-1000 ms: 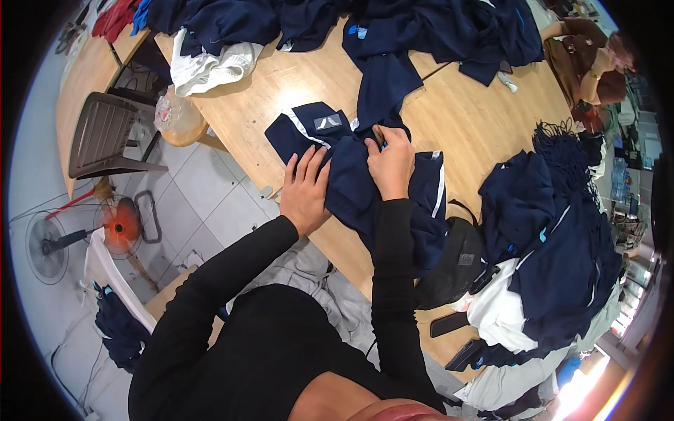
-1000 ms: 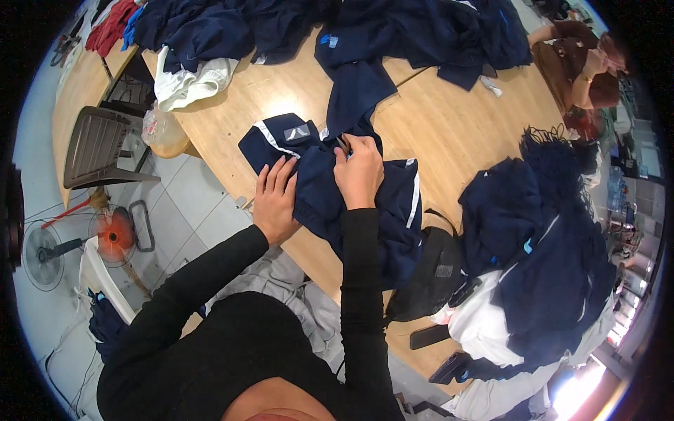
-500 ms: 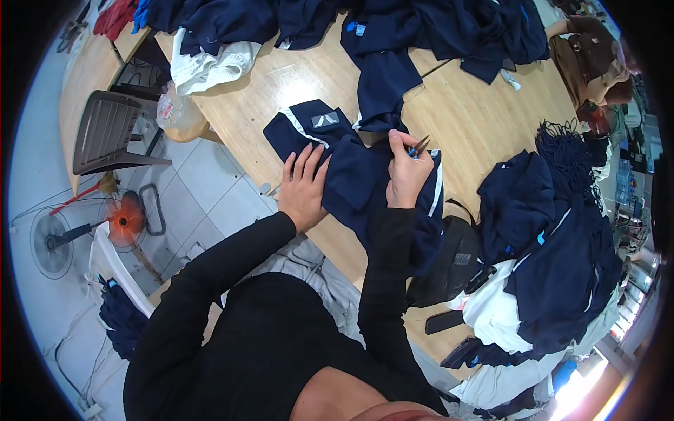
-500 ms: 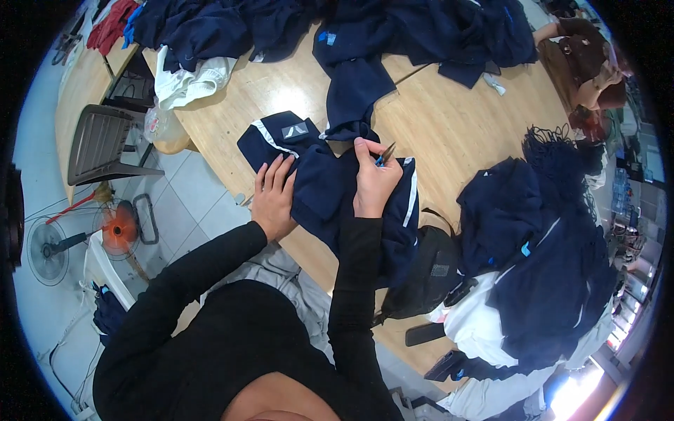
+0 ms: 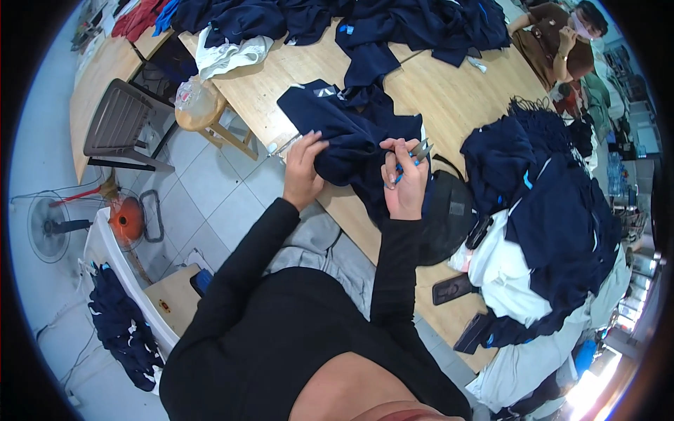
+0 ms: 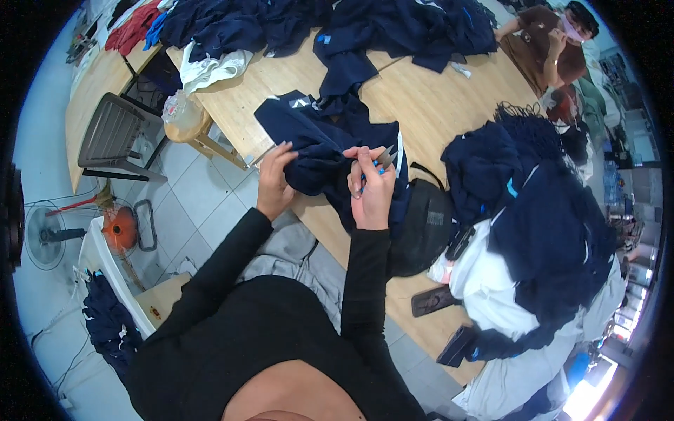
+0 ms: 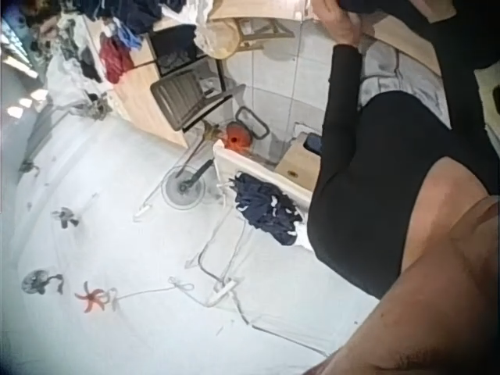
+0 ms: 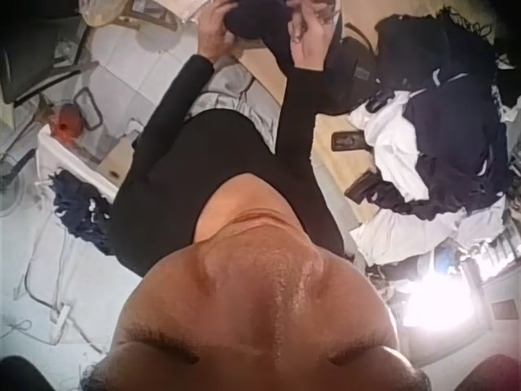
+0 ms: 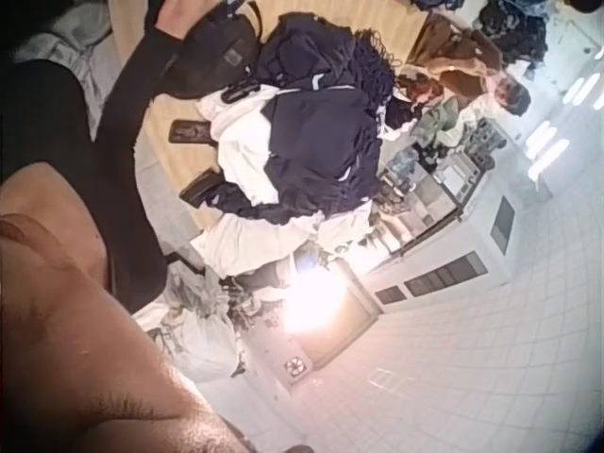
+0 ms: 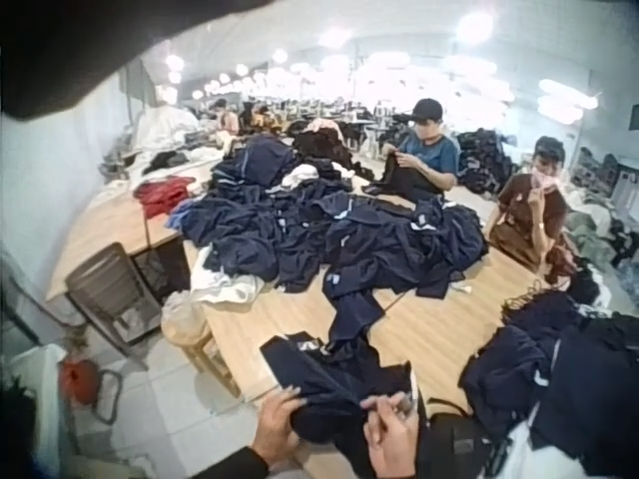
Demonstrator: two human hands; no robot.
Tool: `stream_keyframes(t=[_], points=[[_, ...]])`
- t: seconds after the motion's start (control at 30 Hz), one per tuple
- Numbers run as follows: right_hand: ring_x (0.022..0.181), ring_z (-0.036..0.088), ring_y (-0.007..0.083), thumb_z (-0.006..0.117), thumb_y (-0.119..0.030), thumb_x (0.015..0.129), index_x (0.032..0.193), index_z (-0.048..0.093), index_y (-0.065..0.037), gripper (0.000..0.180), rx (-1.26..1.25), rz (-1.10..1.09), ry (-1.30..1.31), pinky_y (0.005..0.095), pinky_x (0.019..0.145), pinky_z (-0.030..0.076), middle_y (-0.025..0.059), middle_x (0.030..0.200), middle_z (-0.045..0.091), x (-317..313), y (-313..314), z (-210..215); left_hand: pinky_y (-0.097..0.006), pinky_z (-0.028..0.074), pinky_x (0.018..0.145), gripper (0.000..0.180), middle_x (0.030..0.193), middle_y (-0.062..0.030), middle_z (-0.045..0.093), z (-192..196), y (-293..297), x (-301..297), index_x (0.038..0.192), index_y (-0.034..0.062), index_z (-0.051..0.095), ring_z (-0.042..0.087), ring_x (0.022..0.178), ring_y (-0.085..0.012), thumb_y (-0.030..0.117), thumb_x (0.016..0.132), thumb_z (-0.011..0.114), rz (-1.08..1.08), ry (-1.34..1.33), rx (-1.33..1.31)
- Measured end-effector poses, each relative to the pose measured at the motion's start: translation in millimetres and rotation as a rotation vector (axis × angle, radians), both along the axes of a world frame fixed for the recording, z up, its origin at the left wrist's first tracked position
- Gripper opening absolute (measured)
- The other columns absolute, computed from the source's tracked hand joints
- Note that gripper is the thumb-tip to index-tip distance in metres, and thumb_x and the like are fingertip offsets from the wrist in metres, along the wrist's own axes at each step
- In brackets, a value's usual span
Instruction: Inspecting dark blue garments and trimming excess threads using thread snips.
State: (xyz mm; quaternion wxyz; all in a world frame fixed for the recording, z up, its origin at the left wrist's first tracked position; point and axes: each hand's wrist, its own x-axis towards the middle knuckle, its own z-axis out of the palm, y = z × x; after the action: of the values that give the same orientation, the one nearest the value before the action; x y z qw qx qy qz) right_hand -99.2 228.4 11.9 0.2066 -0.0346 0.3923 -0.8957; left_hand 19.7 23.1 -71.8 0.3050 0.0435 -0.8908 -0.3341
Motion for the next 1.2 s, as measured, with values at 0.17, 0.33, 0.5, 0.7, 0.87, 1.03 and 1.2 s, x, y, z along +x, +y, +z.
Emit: stream_keyframes(t=[0.17, 0.33, 0.5, 0.7, 0.87, 1.03, 1.2], points=[[0.055, 0.052, 0.0055, 0.066, -0.009, 0.113, 0.099, 0.061, -0.008, 0.015, 0.198, -0.015, 0.103, 0.0205, 0.046, 0.033, 0.0216, 0.106, 0.079, 41.9, 40.1, 19.0, -0.051, 0.044, 0.122, 0.056, 0.146, -0.0131, 0.069, 42.0, 17.8, 65.1, 0.126, 0.0108, 0.075, 0.059, 0.145, -0.0394, -0.006, 0.073, 0.068, -0.214, -0.174, -0.050], [0.055, 0.050, 0.0056, 0.066, -0.009, 0.112, 0.097, 0.059, -0.006, 0.017, 0.368, -0.023, 0.146, 0.0208, 0.047, 0.033, 0.0224, 0.106, 0.078, 74.5, 61.7, 23.5, -0.047, 0.054, 0.107, 0.026, 0.117, -0.0102, 0.079, 54.7, 19.7, 82.6, 0.098, 0.0058, 0.081, 0.070, 0.121, -0.0345, -0.003, 0.075, 0.071, -0.216, -0.114, 0.190], [0.056, 0.050, 0.0016, 0.073, -0.012, 0.109, 0.094, 0.067, -0.004, 0.018, 0.551, -0.044, 0.201, 0.0206, 0.053, 0.038, 0.0120, 0.106, 0.083, 95.9, 62.5, 39.8, -0.042, 0.058, 0.094, 0.020, 0.113, -0.0126, 0.078, 91.0, 56.8, 57.3, 0.100, 0.0034, 0.079, 0.072, 0.113, -0.0343, 0.008, 0.083, 0.086, -0.194, -0.147, 0.471], [0.085, 0.058, 0.0045, 0.076, -0.005, 0.105, 0.095, 0.071, -0.001, 0.012, 0.611, -0.138, 0.256, 0.0226, 0.074, 0.047, 0.0080, 0.116, 0.075, 119.3, 62.1, 34.2, -0.044, 0.058, 0.090, 0.051, 0.109, -0.0146, 0.071, 86.1, 95.4, 23.5, 0.121, 0.0019, 0.068, 0.071, 0.103, -0.0351, 0.020, 0.081, 0.096, -0.134, -0.114, 0.262], [0.090, 0.061, 0.0073, 0.077, -0.002, 0.103, 0.093, 0.069, 0.001, 0.013, 0.663, -0.138, 0.361, 0.0244, 0.084, 0.048, 0.0064, 0.114, 0.073, 139.4, 69.8, 30.8, -0.041, 0.060, 0.082, 0.046, 0.103, -0.0144, 0.075, 75.3, 94.6, 21.1, 0.121, 0.0023, 0.068, 0.076, 0.094, -0.0306, 0.018, 0.085, 0.093, -0.070, -0.241, 0.394], [0.089, 0.063, 0.0083, 0.079, -0.006, 0.102, 0.093, 0.071, -0.001, 0.014, 0.646, -0.280, 0.095, 0.0253, 0.084, 0.048, 0.0029, 0.106, 0.075, 129.5, 84.6, 29.6, -0.027, 0.061, 0.071, 0.035, 0.102, -0.0071, 0.077, 86.6, 82.0, 33.9, 0.127, 0.0014, 0.067, 0.074, 0.088, -0.0125, -0.002, 0.096, 0.084, -0.217, -0.276, 0.912], [0.084, 0.057, 0.0060, 0.082, -0.009, 0.102, 0.102, 0.076, 0.001, 0.012, 0.819, -0.381, 0.193, 0.0234, 0.078, 0.045, 0.0005, 0.095, 0.074, 115.3, 94.8, 25.0, -0.030, 0.064, 0.090, 0.043, 0.107, -0.0104, 0.079, 103.8, 66.1, 46.6, 0.136, 0.0002, 0.057, 0.079, 0.101, -0.0169, -0.009, 0.100, 0.077, -0.385, -0.346, 1.105]])
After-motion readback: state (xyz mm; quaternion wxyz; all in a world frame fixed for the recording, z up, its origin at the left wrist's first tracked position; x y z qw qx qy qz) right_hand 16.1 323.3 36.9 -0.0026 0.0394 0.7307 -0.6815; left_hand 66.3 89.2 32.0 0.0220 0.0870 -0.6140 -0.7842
